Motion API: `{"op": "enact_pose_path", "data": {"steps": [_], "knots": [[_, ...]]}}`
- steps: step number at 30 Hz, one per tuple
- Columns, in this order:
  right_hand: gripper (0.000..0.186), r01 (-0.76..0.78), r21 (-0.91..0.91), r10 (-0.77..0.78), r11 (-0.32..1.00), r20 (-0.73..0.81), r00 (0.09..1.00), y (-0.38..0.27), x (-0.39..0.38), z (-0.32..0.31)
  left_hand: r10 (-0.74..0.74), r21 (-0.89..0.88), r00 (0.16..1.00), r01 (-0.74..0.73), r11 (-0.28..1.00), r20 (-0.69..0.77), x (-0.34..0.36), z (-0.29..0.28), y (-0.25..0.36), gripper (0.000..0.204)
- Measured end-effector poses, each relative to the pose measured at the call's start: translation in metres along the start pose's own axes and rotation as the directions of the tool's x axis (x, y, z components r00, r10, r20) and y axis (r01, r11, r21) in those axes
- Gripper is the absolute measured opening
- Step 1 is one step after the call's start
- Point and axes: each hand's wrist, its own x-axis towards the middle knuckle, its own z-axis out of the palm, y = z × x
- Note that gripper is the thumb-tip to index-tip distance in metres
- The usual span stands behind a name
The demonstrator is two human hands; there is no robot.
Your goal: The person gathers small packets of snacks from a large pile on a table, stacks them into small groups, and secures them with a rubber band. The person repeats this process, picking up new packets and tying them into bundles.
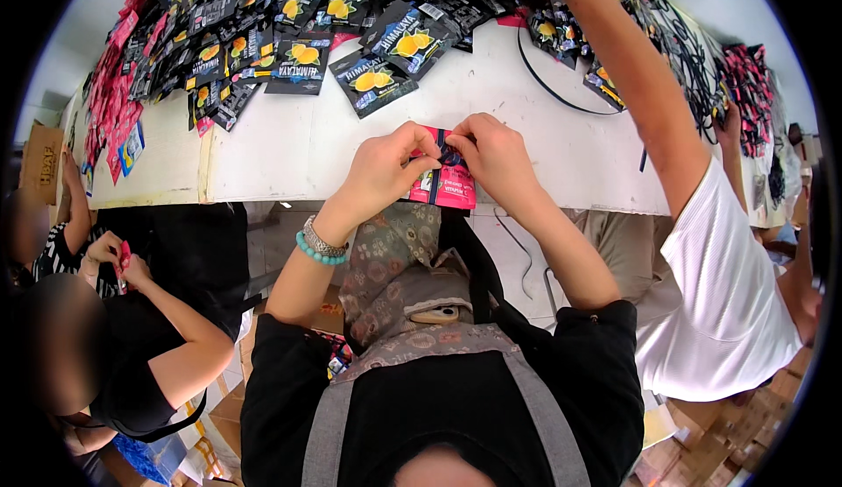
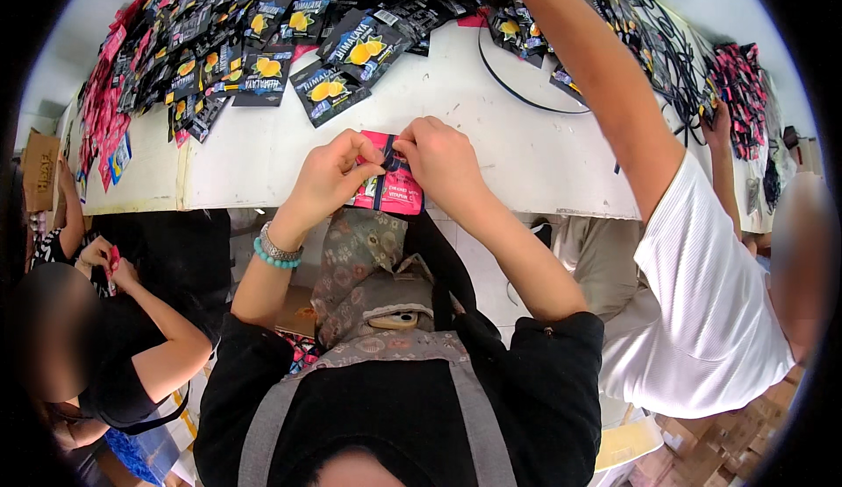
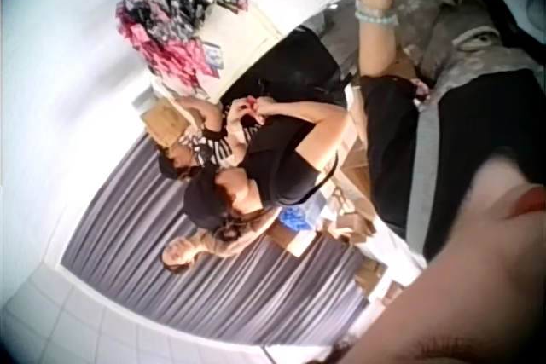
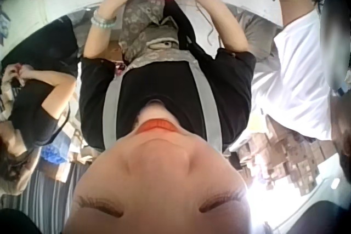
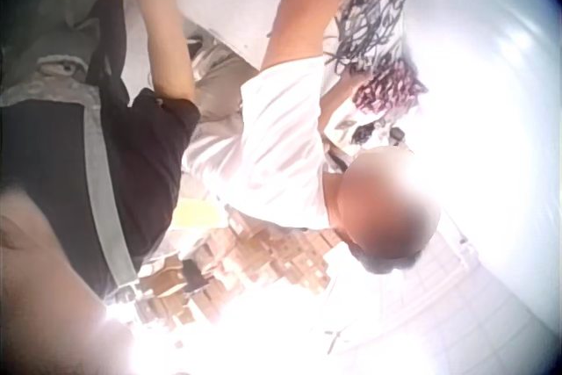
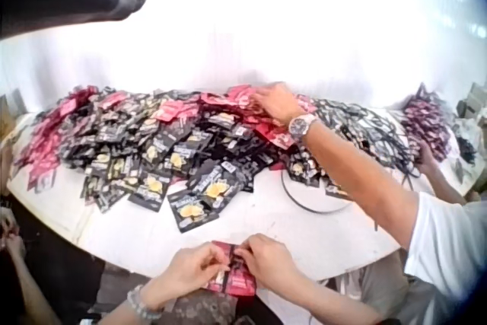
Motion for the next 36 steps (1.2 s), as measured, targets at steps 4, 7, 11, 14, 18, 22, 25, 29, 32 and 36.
{"op": "enact_pose_path", "data": {"steps": [4, 7, 11, 14, 18, 22, 25, 29, 32, 36], "knots": [[0.012, 0.066, -0.073, -0.075, 0.995, -0.13, 0.989, -0.003, 0.0, 0.004, 0.085, 0.196, 0.996, -0.08, 0.977, -0.014, 0.006, -0.009, 0.013, 0.02], [0.012, 0.105, -0.159, -0.139, 0.982, -0.22, 0.966, 0.0, 0.0, 0.014, 0.132, 0.326, 0.988, -0.098, 0.94, -0.084, 0.01, -0.005, 0.013, 0.02], [0.013, 0.061, -0.157, -0.077, 0.986, -0.097, 0.992, 0.003, 0.008, 0.002, 0.003, 0.095, 0.984, 0.014, 0.995, -0.176, 0.01, 0.007, -0.002, 0.022], [0.013, 0.159, -0.167, -0.136, 0.973, 0.137, 0.981, 0.0, 0.032, -0.027, -0.064, 0.102, 0.984, 0.081, 0.991, -0.167, 0.011, 0.002, 0.009, 0.029], [0.011, 0.512, -0.398, -0.485, 0.761, 0.175, 0.857, -0.035, 0.049, -0.032, -0.088, 0.086, 0.987, 0.101, 0.991, -0.137, 0.012, -0.001, 0.005, 0.031], [0.014, 0.495, -0.418, -0.411, 0.761, 0.279, 0.868, -0.067, -0.004, -0.028, -0.051, -0.008, 0.979, 0.05, 0.999, -0.195, 0.009, 0.003, -0.011, 0.017], [0.023, 0.213, -0.26, -0.115, 0.942, 0.344, 0.932, -0.068, -0.033, -0.045, -0.1, -0.008, 0.975, 0.101, 0.995, -0.201, 0.005, 0.007, 0.003, 0.016], [0.031, -0.157, -0.039, 0.161, 0.987, 0.227, 0.96, -0.039, -0.009, -0.034, 0.019, 0.001, 0.964, -0.019, 1.0, -0.267, 0.004, 0.012, -0.005, 0.015], [0.028, -0.351, 0.216, 0.277, 0.911, 0.31, 0.91, -0.02, 0.001, -0.014, -0.044, 0.033, 0.968, 0.054, 0.998, -0.247, 0.002, 0.009, 0.004, 0.015], [0.02, -0.415, 0.3, 0.336, 0.859, 0.281, 0.899, -0.017, -0.007, -0.007, -0.049, -0.065, 0.962, 0.032, 0.997, -0.268, 0.004, 0.012, -0.002, 0.016]]}}
